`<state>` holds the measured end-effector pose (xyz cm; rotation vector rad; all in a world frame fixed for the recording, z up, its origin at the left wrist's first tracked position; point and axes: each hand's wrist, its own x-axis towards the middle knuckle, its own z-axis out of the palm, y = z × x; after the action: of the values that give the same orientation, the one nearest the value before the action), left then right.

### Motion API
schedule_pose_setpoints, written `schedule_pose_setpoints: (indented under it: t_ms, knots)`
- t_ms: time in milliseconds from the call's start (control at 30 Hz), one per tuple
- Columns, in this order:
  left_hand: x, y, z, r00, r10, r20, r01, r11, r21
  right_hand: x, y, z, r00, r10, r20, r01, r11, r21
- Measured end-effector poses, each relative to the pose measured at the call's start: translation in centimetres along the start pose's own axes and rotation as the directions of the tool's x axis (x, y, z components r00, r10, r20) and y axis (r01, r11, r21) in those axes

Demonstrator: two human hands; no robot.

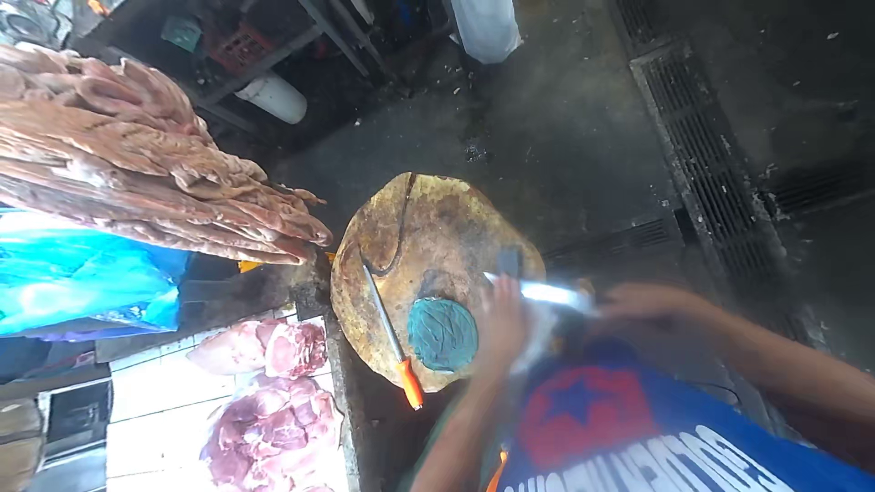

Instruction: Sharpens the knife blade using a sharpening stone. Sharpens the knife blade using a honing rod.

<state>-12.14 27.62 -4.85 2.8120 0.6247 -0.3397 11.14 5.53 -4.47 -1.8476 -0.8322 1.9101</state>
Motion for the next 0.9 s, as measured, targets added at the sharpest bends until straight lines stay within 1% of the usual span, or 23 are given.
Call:
schedule_pose_setpoints:
  t_ms: [33, 67, 100, 133, 200, 233, 267, 300, 367, 400, 433, 467, 533, 567, 600, 667, 733, 767, 833, 867, 900]
  knots:
    - [-1.9, 2.1, 0.5, 0.998, 0.013, 0.055, -0.012, 1.000, -0.021, -1.9, 1.6, -0.1, 0.997, 0.051, 0.054, -0.051, 0.999, -0.010]
    - [-2.8, 3.4, 0.4, 0.995, 0.016, 0.102, -0.012, 0.999, -0.042, -3.1, 2.2, 0.0, 0.993, 0.086, 0.082, -0.087, 0.996, 0.000]
    - [-2.2, 3.9, -0.2, 0.990, 0.005, 0.138, 0.004, 0.998, -0.059, -3.6, 2.0, 0.0, 0.993, 0.097, 0.073, -0.099, 0.995, 0.029]
    - [-0.6, 3.5, -0.8, 0.990, -0.009, 0.140, 0.018, 0.998, -0.065, -3.5, 1.1, -0.1, 0.995, 0.090, 0.033, -0.092, 0.993, 0.067]
    - [3.1, 1.5, -0.8, 0.999, 0.008, 0.032, -0.007, 1.000, -0.027, -2.2, -0.7, -0.2, 0.997, 0.060, -0.053, -0.051, 0.988, 0.149]
    - [4.0, 1.0, -0.7, 1.000, 0.016, -0.016, -0.016, 1.000, -0.015, -1.6, -0.8, -0.1, 0.996, 0.054, -0.065, -0.043, 0.985, 0.166]
    - [3.8, 1.2, -0.7, 0.999, 0.021, -0.027, -0.021, 1.000, -0.015, -1.6, -0.6, -0.2, 0.997, 0.058, -0.052, -0.049, 0.986, 0.161]
    - [2.5, 1.9, -0.5, 1.000, 0.026, -0.001, -0.026, 0.999, -0.029, -2.4, 0.0, -0.5, 0.998, 0.067, -0.022, -0.063, 0.989, 0.133]
    - [-0.8, 3.8, -0.2, 0.992, 0.025, 0.124, -0.015, 0.997, -0.077, -4.1, 1.5, -1.4, 0.992, 0.114, 0.061, -0.117, 0.991, 0.056]
    - [-1.5, 4.3, -0.4, 0.985, 0.019, 0.174, -0.003, 0.996, -0.087, -4.6, 1.7, -1.7, 0.989, 0.124, 0.085, -0.128, 0.991, 0.040]
    - [-1.3, 4.2, -0.6, 0.982, 0.010, 0.187, 0.007, 0.996, -0.094, -4.8, 1.3, -1.7, 0.989, 0.121, 0.082, -0.126, 0.990, 0.062]
    - [-0.3, 3.7, -0.7, 0.986, 0.005, 0.165, 0.010, 0.996, -0.091, -4.5, 0.6, -1.5, 0.992, 0.113, 0.057, -0.119, 0.987, 0.106]
    - [2.5, 2.0, -0.6, 0.998, 0.006, 0.057, -0.002, 0.998, -0.059, -3.0, -0.5, -1.2, 0.996, 0.091, 0.002, -0.090, 0.978, 0.188]
    - [3.0, 1.7, -0.8, 0.999, 0.005, 0.035, -0.003, 0.998, -0.056, -2.6, -0.5, -1.2, 0.997, 0.081, -0.004, -0.079, 0.978, 0.193]
    - [2.3, 2.1, -0.8, 0.999, 0.010, 0.039, -0.008, 0.998, -0.067, -2.9, 0.0, -1.4, 0.997, 0.081, 0.015, -0.082, 0.982, 0.168]
    - [-0.6, 3.9, -0.8, 0.994, 0.025, 0.111, -0.012, 0.993, -0.115, -4.6, 1.0, -2.3, 0.988, 0.120, 0.097, -0.128, 0.988, 0.082]
    - [-1.4, 5.0, -1.4, 0.984, 0.012, 0.178, 0.014, 0.989, -0.144, -5.4, 1.3, -2.9, 0.980, 0.147, 0.132, -0.155, 0.986, 0.058]
    - [-0.5, 4.9, -1.7, 0.984, -0.001, 0.181, 0.029, 0.988, -0.151, -5.2, 1.1, -2.7, 0.984, 0.140, 0.108, -0.150, 0.985, 0.089]
    - [1.7, 3.8, -1.5, 0.993, -0.008, 0.120, 0.024, 0.991, -0.132, -3.8, 0.6, -1.9, 0.991, 0.122, 0.047, -0.127, 0.980, 0.153]
    - [1.9, 3.5, -1.0, 0.996, -0.003, 0.084, 0.012, 0.994, -0.110, -3.3, 0.8, -1.5, 0.993, 0.113, 0.043, -0.119, 0.981, 0.155]
    - [1.1, 3.4, -0.5, 0.997, 0.007, 0.074, 0.000, 0.996, -0.091, -3.2, 1.3, -1.1, 0.992, 0.106, 0.061, -0.114, 0.984, 0.138]
